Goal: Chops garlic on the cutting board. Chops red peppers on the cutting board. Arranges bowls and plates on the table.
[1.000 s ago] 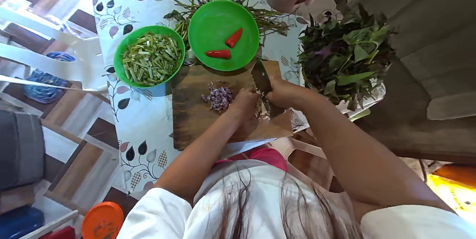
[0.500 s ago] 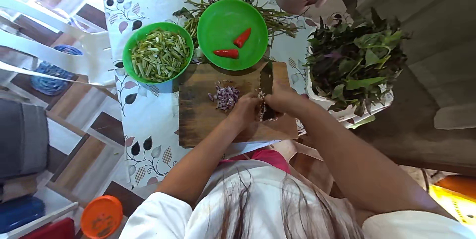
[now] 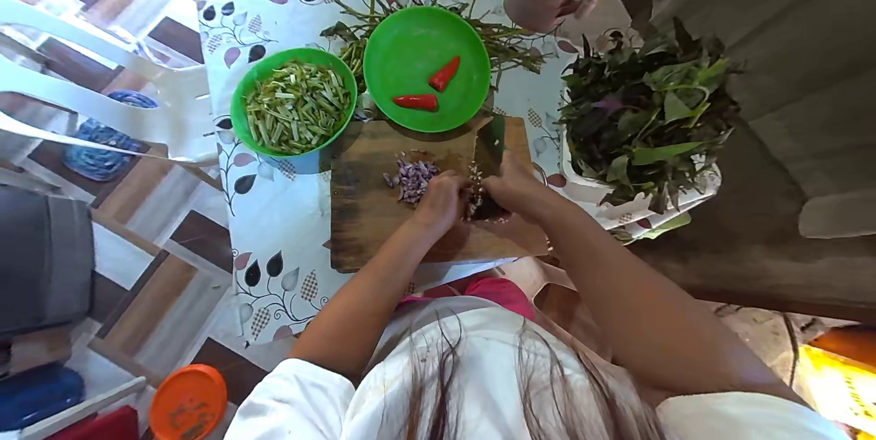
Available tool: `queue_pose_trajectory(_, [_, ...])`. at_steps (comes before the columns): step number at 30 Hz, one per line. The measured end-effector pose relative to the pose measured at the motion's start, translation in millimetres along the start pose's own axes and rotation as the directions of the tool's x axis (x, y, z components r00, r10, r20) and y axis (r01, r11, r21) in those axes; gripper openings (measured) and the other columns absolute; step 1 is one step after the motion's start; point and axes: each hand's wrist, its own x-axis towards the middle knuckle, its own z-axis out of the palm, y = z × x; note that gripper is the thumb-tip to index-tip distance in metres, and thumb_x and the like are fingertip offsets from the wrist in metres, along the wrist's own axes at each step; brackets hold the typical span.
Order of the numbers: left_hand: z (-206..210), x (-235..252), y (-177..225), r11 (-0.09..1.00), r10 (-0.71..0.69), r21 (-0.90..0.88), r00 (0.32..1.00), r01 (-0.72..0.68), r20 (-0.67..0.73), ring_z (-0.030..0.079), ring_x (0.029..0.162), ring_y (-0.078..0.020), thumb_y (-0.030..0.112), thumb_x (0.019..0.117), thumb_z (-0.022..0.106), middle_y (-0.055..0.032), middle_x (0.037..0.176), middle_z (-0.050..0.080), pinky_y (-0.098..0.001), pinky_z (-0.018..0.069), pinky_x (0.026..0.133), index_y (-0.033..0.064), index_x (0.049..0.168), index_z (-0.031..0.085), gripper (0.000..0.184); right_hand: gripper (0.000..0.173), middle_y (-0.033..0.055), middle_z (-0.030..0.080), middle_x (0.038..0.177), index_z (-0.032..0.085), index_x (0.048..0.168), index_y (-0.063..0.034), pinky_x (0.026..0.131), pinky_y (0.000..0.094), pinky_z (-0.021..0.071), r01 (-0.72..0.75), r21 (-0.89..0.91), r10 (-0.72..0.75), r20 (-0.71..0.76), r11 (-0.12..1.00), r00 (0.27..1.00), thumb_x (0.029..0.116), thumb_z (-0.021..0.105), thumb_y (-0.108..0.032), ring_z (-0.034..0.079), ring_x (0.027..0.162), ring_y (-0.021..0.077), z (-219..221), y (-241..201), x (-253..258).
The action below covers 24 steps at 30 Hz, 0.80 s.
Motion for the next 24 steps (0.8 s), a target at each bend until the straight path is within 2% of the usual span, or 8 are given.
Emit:
queue_pose_trajectory(2, [-3.9, 6.7, 1.7, 1.000, 0.024, -0.017, 0.999, -0.025, -0.042, 0.065, 0.120, -0.0332, -0.003, 0.1000, 0.055, -0.0226, 0.126, 0.068, -0.0421, 0.0483, 0.108, -0.0043, 0.123, 0.070, 0.028, 0.065, 0.0271, 0.062, 0.128, 0.020, 0.161, -0.0122, 0.088, 0.0588, 0.0549, 0.038, 0.036, -0.038, -0.003, 0.999, 0.999, 0.1046, 0.052, -0.010, 0.068, 0.107, 0.0394, -9.7, 14.9, 2.5])
queue_pose_trajectory(4, [-1.3, 18.5, 3.7, 0.993, 0.093, -0.064, 0.986, -0.103, -0.137, 0.062, 0.125, -0.0356, -0.008, 0.0976, 0.053, -0.0249, 0.131, 0.065, -0.0428, 0.0469, 0.110, -0.0060, 0.126, 0.069, 0.033, 0.052, 0.0270, 0.062, 0.127, 0.030, 0.154, -0.0048, 0.093, 0.0583, 0.0531, 0.083, 0.087, -0.081, -0.025, 0.993, 0.996, 0.1062, 0.050, -0.010, 0.066, 0.111, 0.0384, -16.2, 24.3, -0.6])
queue_pose_trajectory(7, [11.3, 36.2, 9.7, 0.971, 0.175, -0.122, 0.957, -0.207, -0.231, 0.058, 0.131, -0.0384, -0.007, 0.0981, 0.052, -0.0277, 0.137, 0.061, -0.0433, 0.0444, 0.113, -0.0085, 0.130, 0.065, 0.034, 0.050, 0.0267, 0.060, 0.131, 0.031, 0.153, -0.0027, 0.098, 0.0570, 0.0513, 0.123, 0.111, -0.118, -0.055, 0.986, 0.992, 0.1077, 0.049, -0.011, 0.065, 0.117, 0.0370, -17.1, 30.6, -9.1])
queue_pose_trajectory(14, [44.7, 39.4, 17.2, 0.919, 0.321, -0.060, 0.831, -0.389, -0.455, 0.067, 0.111, -0.0398, 0.001, 0.0983, 0.056, -0.0274, 0.114, 0.070, -0.0467, 0.0515, 0.102, -0.0116, 0.112, 0.073, 0.025, 0.042, 0.0219, 0.062, 0.127, 0.036, 0.148, -0.0027, 0.095, 0.0504, 0.0548, 0.213, 0.300, -0.165, -0.178, 0.930, 0.970, 0.1093, 0.048, -0.016, 0.066, 0.112, 0.0298, -15.7, 40.8, -9.3])
queue_pose_trajectory(16, [50.4, 32.3, 11.6, 0.892, 0.398, -0.010, 0.795, -0.453, -0.458, 0.068, 0.109, -0.0389, 0.002, 0.0959, 0.061, -0.0255, 0.111, 0.071, -0.0461, 0.0531, 0.101, -0.0093, 0.108, 0.075, 0.021, 0.043, 0.0214, 0.062, 0.125, 0.034, 0.149, -0.0035, 0.092, 0.0498, 0.0562, 0.239, 0.354, -0.165, -0.227, 0.904, 0.960, 0.1097, 0.047, -0.018, 0.067, 0.109, 0.0287, -19.8, 40.8, -6.8])
queue_pose_trajectory(19, [56.0, 22.9, -0.2, 0.851, 0.491, 0.053, 0.755, -0.523, -0.434, 0.070, 0.105, -0.0370, -0.001, 0.0921, 0.067, -0.0229, 0.106, 0.073, -0.0431, 0.0559, 0.097, -0.0072, 0.103, 0.077, 0.016, 0.042, 0.0215, 0.059, 0.131, 0.034, 0.149, -0.0026, 0.097, 0.0483, 0.0539, 0.279, 0.358, -0.179, -0.288, 0.891, 0.941, 0.1103, 0.045, -0.017, 0.064, 0.115, 0.0273, -27.4, 41.2, -1.7])
queue_pose_trajectory(22, [53.9, 20.0, -9.3, 0.861, 0.482, 0.052, 0.779, -0.506, -0.400, 0.072, 0.099, -0.0353, -0.002, 0.0883, 0.070, -0.0219, 0.100, 0.073, -0.0412, 0.0580, 0.092, -0.0055, 0.093, 0.078, 0.009, 0.039, 0.0200, 0.061, 0.129, 0.037, 0.146, -0.0038, 0.099, 0.0474, 0.0537, 0.312, 0.349, -0.187, -0.346, 0.884, 0.919, 0.1104, 0.045, -0.017, 0.065, 0.116, 0.0258, -33.6, 47.1, 2.7])
queue_pose_trajectory(24, [40.7, 24.9, -5.0, 0.920, 0.342, -0.046, 0.856, -0.388, -0.387, 0.071, 0.099, -0.0335, 0.003, 0.0909, 0.069, -0.0226, 0.102, 0.073, -0.0421, 0.0576, 0.092, -0.0062, 0.094, 0.077, 0.013, 0.039, 0.0193, 0.062, 0.127, 0.037, 0.147, -0.0049, 0.096, 0.0463, 0.0554, 0.321, 0.360, -0.205, -0.325, 0.876, 0.923, 0.1107, 0.045, -0.017, 0.067, 0.113, 0.0245, -40.8, 50.4, -1.8])
